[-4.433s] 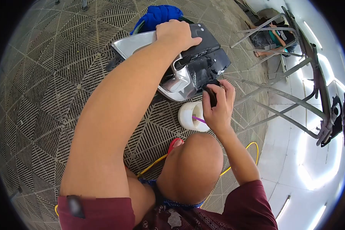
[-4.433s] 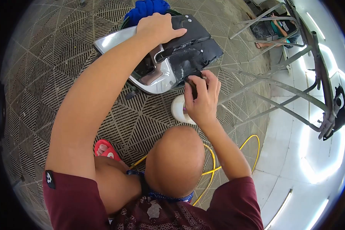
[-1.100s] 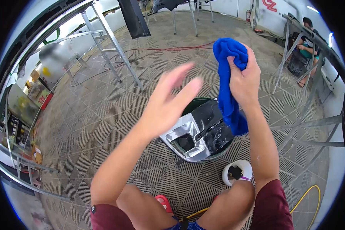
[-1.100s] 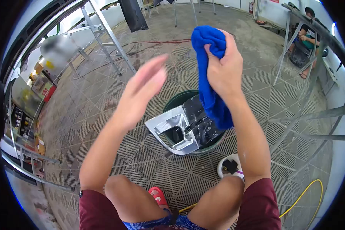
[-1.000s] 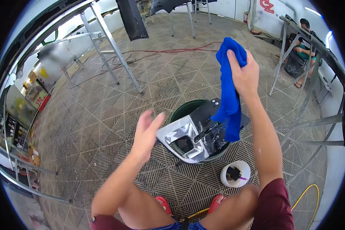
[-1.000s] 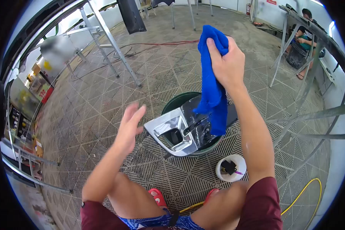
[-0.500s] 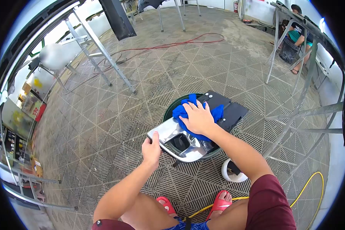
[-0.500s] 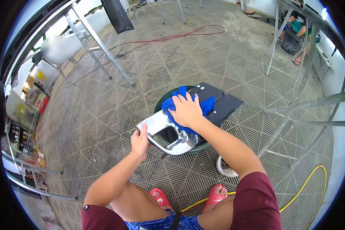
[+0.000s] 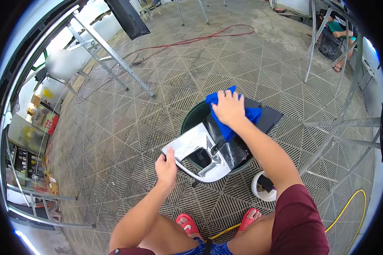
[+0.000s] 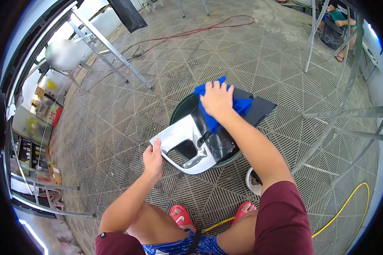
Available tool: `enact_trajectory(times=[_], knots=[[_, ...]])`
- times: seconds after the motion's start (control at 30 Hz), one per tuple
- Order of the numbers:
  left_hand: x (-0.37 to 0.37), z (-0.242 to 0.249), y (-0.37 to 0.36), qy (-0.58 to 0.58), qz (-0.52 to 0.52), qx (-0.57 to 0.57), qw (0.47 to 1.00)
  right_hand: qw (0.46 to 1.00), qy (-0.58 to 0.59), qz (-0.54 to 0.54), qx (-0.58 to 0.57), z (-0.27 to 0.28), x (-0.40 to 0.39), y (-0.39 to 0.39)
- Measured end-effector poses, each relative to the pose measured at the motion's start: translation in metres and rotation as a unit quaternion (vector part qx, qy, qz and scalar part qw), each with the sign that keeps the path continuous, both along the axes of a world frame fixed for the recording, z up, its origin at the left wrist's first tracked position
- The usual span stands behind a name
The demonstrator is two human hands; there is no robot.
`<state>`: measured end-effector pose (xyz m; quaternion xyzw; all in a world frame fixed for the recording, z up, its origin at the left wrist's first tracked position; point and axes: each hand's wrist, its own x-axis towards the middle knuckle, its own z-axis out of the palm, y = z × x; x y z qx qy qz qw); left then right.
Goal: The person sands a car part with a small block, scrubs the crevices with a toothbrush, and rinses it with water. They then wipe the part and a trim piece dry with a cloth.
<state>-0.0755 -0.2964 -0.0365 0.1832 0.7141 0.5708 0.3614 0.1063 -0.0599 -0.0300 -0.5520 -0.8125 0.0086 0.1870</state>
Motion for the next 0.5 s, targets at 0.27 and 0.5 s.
enact_trajectory(times=[0.27, 0.5], knots=[[-0.001, 0.002, -0.003, 0.029, -0.011, -0.021, 0.999, 0.998, 0.007, -0.049, 0.034, -0.01, 0.054, 0.047], [-0.013, 0.008, -0.003, 0.005, -0.04, -0.014, 0.999, 0.98, -0.08, -0.131, 0.127, -0.008, 0.129, 0.074]])
